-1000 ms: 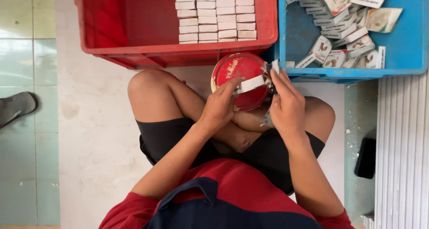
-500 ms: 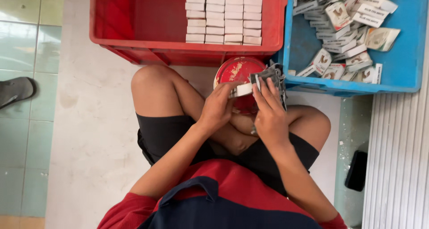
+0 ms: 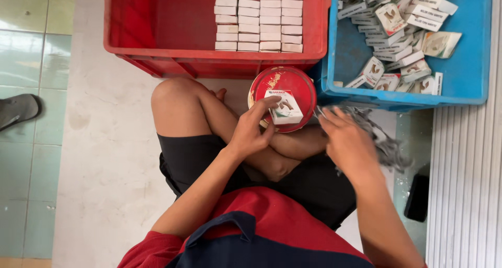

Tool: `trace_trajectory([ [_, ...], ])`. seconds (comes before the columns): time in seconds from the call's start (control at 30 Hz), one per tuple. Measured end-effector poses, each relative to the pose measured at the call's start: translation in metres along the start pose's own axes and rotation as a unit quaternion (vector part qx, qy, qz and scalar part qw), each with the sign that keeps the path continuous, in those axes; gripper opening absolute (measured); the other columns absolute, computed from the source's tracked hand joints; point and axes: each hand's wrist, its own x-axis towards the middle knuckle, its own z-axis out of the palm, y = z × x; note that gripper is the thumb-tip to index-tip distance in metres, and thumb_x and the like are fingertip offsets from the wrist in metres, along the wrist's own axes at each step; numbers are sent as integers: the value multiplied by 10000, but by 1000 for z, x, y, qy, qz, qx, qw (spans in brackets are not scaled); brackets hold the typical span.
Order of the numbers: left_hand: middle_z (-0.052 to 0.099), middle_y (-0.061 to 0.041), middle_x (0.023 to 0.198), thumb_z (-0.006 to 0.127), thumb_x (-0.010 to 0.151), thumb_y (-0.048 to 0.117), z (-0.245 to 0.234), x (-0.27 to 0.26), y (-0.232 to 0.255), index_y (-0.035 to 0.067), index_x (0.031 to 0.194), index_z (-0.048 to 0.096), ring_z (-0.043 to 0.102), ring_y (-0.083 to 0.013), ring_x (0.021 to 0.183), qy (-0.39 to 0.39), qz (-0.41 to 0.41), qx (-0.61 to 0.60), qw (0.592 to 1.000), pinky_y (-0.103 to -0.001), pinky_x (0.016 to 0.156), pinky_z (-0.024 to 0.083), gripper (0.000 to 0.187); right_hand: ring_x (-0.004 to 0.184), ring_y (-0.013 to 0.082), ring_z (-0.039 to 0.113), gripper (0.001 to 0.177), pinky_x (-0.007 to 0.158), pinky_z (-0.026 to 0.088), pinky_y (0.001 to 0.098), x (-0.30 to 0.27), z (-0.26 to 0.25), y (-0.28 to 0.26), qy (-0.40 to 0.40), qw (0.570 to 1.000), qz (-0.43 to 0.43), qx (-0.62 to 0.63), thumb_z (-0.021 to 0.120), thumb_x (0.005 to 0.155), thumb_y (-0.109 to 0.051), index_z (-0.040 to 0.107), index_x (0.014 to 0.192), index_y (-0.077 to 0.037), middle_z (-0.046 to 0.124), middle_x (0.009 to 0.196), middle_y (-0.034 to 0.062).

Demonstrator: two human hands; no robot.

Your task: The person wipes small boxes with a cloth and stacks them inside a red plastic crate while sitting on the floor.

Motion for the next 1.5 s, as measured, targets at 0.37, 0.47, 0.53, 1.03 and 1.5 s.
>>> trace_trajectory([
  [0.37,795,-155,1360,803,1023,-17,20,-17,-41,48,1237,728,779,-370,1293,30,10,-80,996,-396,1014,656,235,1563,413,575,645,1270,498,552,22,-1,-61,65,966,85,236,668,1146,-264,535,1752,-86,616,1694,226],
  [0.47,736,-165,1478,713,1044,-124,18,-14,-26,41,1316,670,744,-387,1352,14,-14,-121,992,-439,1031,658,321,1499,455,620,769,1190,590,507,35,2,-75,85,919,127,365,736,1109,-225,430,1812,-166,631,1647,280],
  [0.53,681,-182,1589,670,1063,-153,16,-10,-14,37,1377,617,711,-408,1409,3,-21,-141,990,-478,1064,646,371,1471,491,638,850,1156,639,466,41,10,-79,80,882,155,438,793,1060,-202,398,1812,-210,639,1608,335],
  [1.03,628,-178,1681,634,1047,-169,20,-3,-39,97,1737,504,597,-428,1550,4,41,64,997,-549,1258,535,751,1350,375,721,524,1067,635,514,61,52,-88,341,875,57,338,827,1055,-131,720,1566,-172,744,1416,107],
  [1.5,580,-172,1708,861,989,198,26,-26,-8,88,1726,451,778,-377,1294,18,52,121,991,-494,1005,678,850,1533,412,580,977,1278,500,546,65,56,-88,223,745,15,628,764,1053,3,187,1840,-49,605,1620,318],
])
